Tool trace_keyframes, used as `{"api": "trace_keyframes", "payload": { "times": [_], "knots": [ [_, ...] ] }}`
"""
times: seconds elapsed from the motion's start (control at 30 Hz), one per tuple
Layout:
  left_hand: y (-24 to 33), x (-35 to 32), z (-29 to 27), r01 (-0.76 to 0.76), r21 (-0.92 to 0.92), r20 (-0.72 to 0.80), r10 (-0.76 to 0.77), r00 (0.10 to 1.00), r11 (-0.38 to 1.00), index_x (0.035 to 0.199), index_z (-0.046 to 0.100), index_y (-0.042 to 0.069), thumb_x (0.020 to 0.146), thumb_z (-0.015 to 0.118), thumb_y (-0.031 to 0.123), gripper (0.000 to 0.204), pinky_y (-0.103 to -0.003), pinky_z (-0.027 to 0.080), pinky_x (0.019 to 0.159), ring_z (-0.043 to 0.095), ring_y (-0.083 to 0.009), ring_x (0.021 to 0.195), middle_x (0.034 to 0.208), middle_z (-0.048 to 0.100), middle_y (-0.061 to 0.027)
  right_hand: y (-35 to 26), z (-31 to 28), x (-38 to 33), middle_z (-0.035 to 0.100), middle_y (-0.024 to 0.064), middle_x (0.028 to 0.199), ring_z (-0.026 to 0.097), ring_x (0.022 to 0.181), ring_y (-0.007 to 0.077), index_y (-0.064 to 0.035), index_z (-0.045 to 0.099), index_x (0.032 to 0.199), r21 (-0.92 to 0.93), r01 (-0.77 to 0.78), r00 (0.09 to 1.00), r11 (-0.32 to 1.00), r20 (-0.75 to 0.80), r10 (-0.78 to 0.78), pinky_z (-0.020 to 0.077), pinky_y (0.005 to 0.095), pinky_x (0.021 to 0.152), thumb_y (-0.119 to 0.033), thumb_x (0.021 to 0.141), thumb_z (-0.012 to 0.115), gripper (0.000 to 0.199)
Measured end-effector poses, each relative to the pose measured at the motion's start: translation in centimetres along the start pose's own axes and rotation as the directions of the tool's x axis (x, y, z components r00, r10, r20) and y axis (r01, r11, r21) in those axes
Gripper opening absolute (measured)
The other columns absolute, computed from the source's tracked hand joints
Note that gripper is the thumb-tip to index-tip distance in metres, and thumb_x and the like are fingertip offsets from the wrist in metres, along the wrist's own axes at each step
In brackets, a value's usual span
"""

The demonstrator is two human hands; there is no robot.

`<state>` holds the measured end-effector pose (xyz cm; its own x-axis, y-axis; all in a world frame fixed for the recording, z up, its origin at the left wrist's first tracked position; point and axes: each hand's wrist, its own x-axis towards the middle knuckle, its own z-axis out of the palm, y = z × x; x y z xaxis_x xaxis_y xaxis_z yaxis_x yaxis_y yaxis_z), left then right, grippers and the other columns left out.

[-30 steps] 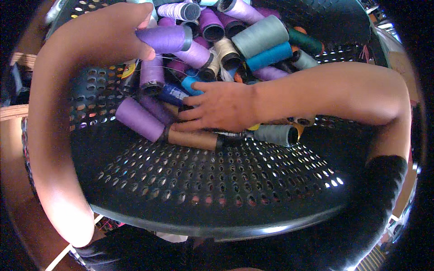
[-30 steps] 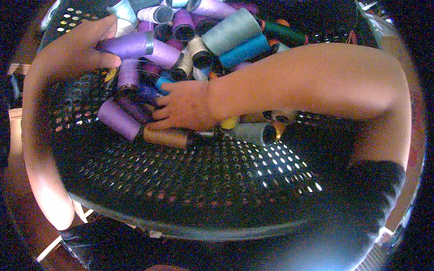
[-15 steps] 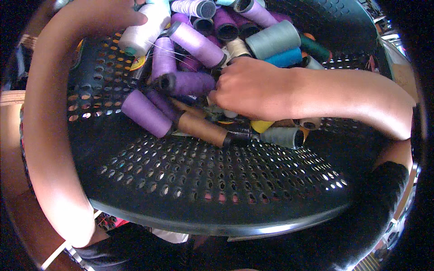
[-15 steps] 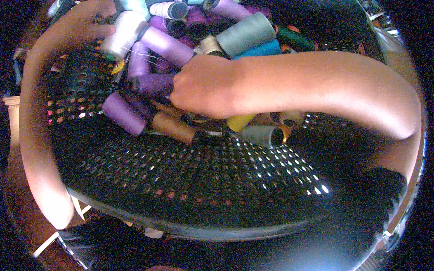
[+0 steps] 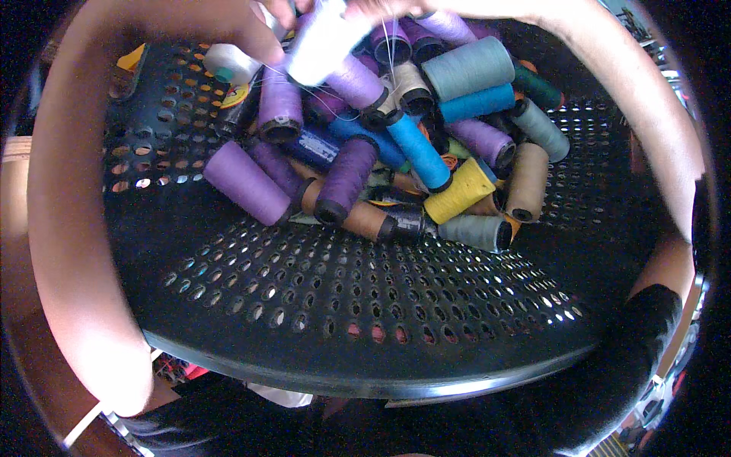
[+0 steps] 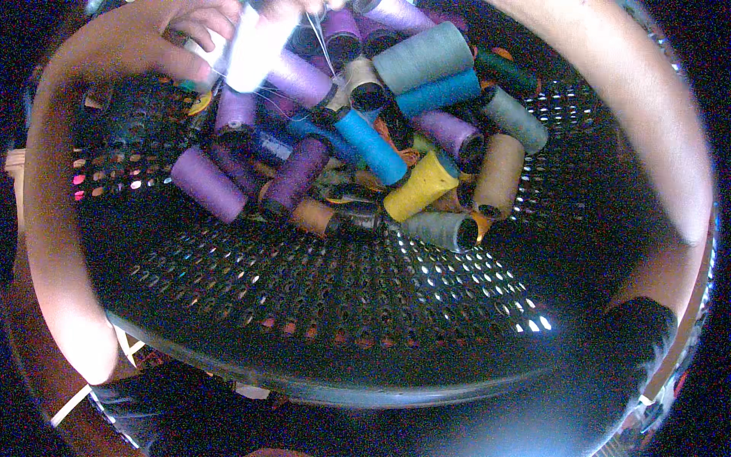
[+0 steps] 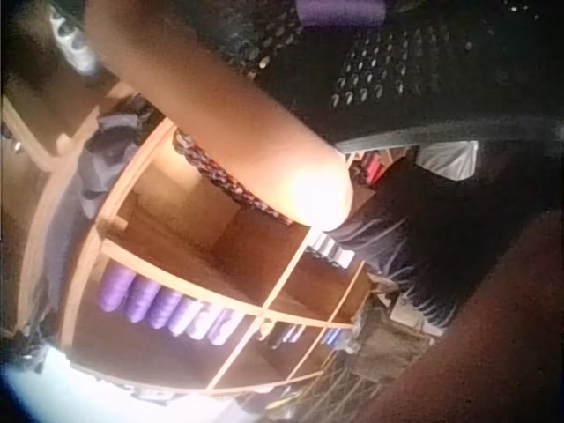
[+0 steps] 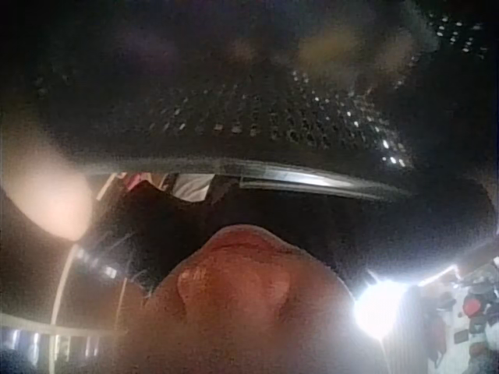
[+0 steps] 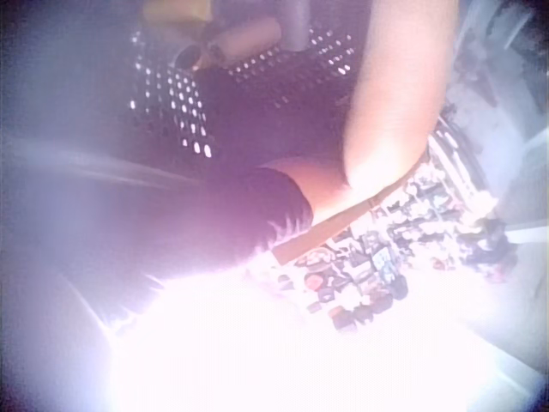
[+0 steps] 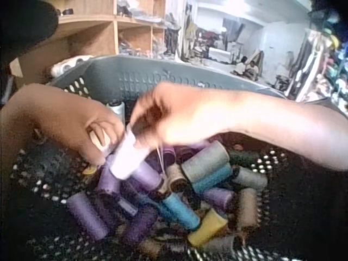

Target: The person sits on the floor and sorts thread spools from a black plastic basket onto a wooden shelf. They pick up spools one by one, arrange them by color, and place them in rows on the shelf.

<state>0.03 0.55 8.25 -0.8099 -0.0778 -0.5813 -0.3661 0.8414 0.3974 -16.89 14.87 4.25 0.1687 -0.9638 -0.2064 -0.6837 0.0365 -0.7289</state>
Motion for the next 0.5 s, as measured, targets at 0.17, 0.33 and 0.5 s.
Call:
{"api": "trace_keyframes", "payload": {
  "times": [0.17, 0.33, 0.5],
  "knots": [
    [3.7, 0.7, 1.8, 0.200, -0.113, -0.190, -0.218, 0.957, 0.973, 0.119, 0.060, -0.004, 0.091, 0.076, 0.024, 0.043, -0.032, 0.055, 0.074, 0.071, -0.0173, 0.085, 0.105, 0.073, -0.0142, 0.0, 0.5, 1.2, 0.071, 0.0050, 0.088, 0.060, 0.074, 0.0099, 0.0008, 0.071, 0.116, 0.102, -0.002, 0.947, 0.995, -0.320, 0.034, 0.0510, 0.0218, 0.068, -0.016, 0.095, 0.075, 0.027],
    [-7.4, 2.2, 1.3, 0.076, 0.346, -0.280, 0.026, 0.960, 0.935, 0.110, 0.064, 0.001, 0.081, 0.078, 0.023, 0.039, -0.039, 0.052, 0.087, 0.067, -0.0276, 0.102, 0.107, 0.070, -0.0132, -0.4, 0.5, -0.8, 0.066, 0.0121, 0.098, 0.063, 0.093, 0.0210, 0.0067, 0.056, 0.127, -0.480, -0.170, 0.984, 0.861, -0.124, 0.125, 0.0524, 0.0365, 0.085, -0.013, 0.089, 0.076, 0.047],
    [-11.8, 0.9, -0.7, 0.213, 0.398, -0.419, -0.030, 0.908, 0.892, 0.136, 0.058, 0.002, 0.084, 0.075, 0.023, 0.059, -0.039, 0.049, 0.102, 0.063, -0.0304, 0.118, 0.126, 0.068, -0.0169, 9.1, 5.4, 0.1, 0.056, 0.0190, 0.122, 0.053, 0.123, 0.0340, 0.0024, 0.050, 0.141, -0.866, 0.130, 0.989, 0.483, 0.082, -0.119, 0.0339, 0.0562, 0.114, -0.024, 0.087, 0.069, 0.063]
  ]
}}
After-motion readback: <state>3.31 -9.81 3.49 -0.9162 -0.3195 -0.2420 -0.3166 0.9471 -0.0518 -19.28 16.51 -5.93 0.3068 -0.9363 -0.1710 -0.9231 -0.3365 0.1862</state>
